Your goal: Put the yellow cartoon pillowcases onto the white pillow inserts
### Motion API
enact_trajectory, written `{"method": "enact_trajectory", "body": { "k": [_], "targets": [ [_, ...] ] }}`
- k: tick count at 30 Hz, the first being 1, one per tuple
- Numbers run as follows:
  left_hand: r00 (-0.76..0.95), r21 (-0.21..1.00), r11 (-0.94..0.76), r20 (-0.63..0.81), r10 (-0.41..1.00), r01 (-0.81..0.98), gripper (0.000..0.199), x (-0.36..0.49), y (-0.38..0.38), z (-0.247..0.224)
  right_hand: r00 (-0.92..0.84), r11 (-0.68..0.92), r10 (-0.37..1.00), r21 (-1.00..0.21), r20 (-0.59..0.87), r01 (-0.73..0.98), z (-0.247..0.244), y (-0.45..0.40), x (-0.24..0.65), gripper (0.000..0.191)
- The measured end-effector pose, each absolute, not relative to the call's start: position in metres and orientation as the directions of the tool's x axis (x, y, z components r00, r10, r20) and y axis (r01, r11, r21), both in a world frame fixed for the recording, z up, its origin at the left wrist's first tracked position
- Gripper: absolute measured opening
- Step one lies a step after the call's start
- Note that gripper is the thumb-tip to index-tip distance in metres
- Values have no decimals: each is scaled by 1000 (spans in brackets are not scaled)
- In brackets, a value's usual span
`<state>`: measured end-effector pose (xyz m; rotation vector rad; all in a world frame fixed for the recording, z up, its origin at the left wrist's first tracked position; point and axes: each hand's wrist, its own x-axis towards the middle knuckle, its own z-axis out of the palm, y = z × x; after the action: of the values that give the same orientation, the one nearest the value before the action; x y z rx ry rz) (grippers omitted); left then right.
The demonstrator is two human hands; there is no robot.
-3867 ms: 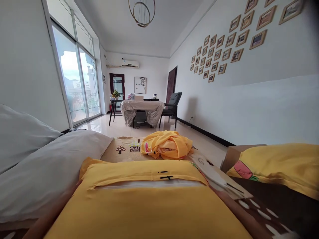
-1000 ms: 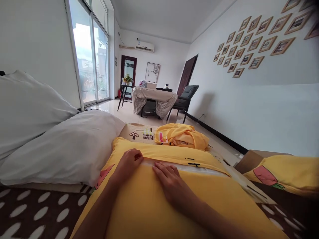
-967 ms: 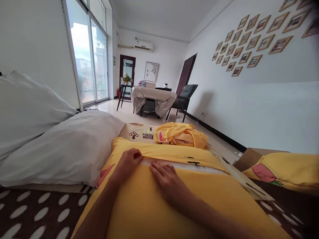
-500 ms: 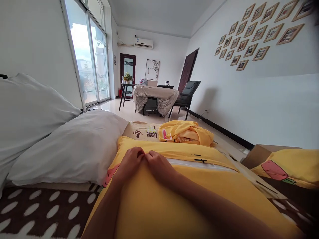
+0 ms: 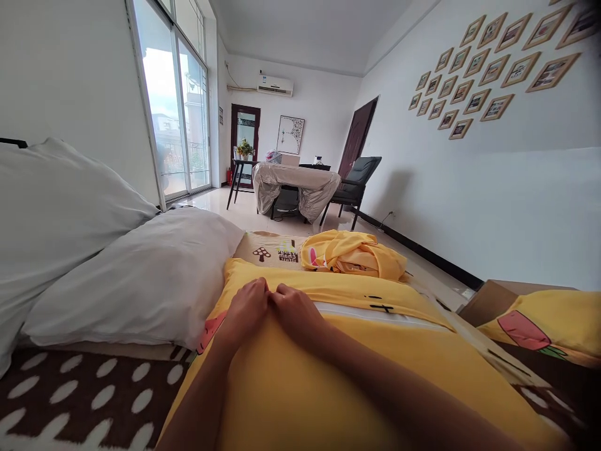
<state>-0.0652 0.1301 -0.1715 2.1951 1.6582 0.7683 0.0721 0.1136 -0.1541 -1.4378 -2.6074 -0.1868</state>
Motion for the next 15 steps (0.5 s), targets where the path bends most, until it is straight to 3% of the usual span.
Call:
{"method": "enact_trajectory", "body": {
  "k": [8,15],
  "targets": [
    [197,511,-301,248,948,805,16,-64,131,-176,-447,468,861,-32,242,883,-164,119,73,31],
    [194,501,-292,239,951,815,19,-65,134,-180,-366,398,909,-156,199,904,-157,124,69,22]
  ]
}}
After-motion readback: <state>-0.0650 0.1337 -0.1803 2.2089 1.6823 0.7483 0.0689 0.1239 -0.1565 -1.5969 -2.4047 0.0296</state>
